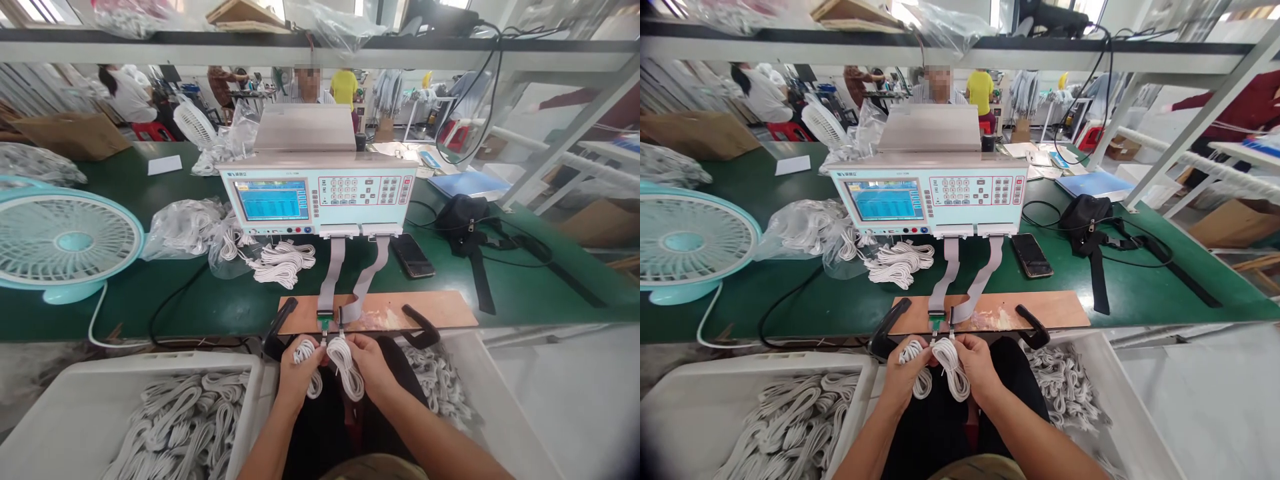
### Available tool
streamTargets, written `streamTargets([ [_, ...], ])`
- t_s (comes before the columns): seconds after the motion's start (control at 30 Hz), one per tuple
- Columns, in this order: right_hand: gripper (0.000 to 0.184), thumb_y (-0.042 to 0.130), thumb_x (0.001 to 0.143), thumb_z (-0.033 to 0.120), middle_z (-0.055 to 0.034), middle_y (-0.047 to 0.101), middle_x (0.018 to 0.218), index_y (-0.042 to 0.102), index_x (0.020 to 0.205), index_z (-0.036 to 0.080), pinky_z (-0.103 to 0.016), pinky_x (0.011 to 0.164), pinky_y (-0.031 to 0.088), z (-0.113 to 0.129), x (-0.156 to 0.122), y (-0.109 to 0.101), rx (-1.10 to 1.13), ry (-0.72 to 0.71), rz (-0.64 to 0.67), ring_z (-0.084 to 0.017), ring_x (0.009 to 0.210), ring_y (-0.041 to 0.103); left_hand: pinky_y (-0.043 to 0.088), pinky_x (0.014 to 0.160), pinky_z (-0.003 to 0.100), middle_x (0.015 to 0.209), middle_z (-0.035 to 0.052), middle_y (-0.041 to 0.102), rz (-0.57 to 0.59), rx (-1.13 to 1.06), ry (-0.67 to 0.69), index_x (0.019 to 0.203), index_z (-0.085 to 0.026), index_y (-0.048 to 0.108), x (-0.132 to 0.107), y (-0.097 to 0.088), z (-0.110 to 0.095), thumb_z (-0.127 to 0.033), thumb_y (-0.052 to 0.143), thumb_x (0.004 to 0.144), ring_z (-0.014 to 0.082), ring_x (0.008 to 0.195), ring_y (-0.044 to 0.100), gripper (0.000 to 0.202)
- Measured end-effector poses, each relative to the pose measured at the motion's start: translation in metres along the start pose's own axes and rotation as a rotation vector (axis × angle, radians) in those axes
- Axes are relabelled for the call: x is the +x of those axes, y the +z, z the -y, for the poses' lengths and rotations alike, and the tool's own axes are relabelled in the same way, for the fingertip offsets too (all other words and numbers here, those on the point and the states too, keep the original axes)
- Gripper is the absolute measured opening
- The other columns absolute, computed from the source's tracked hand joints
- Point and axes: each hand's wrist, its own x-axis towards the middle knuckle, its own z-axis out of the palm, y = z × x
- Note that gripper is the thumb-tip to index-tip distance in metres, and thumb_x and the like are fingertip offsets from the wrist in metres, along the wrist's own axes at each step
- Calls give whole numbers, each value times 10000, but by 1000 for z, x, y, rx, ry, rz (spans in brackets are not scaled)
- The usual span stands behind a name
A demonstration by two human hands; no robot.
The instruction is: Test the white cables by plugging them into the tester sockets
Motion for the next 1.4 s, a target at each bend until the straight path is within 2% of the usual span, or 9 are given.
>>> streamTargets([
  [0.27,322,728,590,431,14,569,476,576,585,148,-211,420,312,0,-2,3,45,15,7,-86,400,429,412,476,209,468,-41,552,-55,-17,34,642,-156,527,1,7,-2,-233,678,640,111,458,515,169],
  [0.57,347,712,595,473,10,570,477,582,589,151,-213,438,314,-4,-4,8,43,-36,2,-98,432,436,355,451,189,465,-67,467,-239,-149,44,592,-157,495,-4,22,1,-182,667,622,78,444,433,176],
  [0.87,336,739,571,441,32,545,477,566,583,154,-207,450,328,-4,-5,9,104,-18,-20,-89,445,423,363,456,184,487,-82,440,-365,-232,30,593,-156,483,-8,34,6,-223,706,592,65,443,410,233],
  [1.1,333,758,539,436,24,560,478,595,580,149,-206,455,338,1,-6,13,127,-19,-43,-95,448,443,374,464,191,498,-74,456,-379,-242,28,593,-152,501,-5,33,5,-243,737,564,71,453,433,254],
  [1.4,294,764,554,395,10,578,492,610,582,145,-219,481,357,-2,-3,10,124,-14,-8,-105,449,459,367,462,181,502,-69,459,-331,-223,47,599,-151,504,-3,29,7,-242,728,579,62,456,416,242],
])
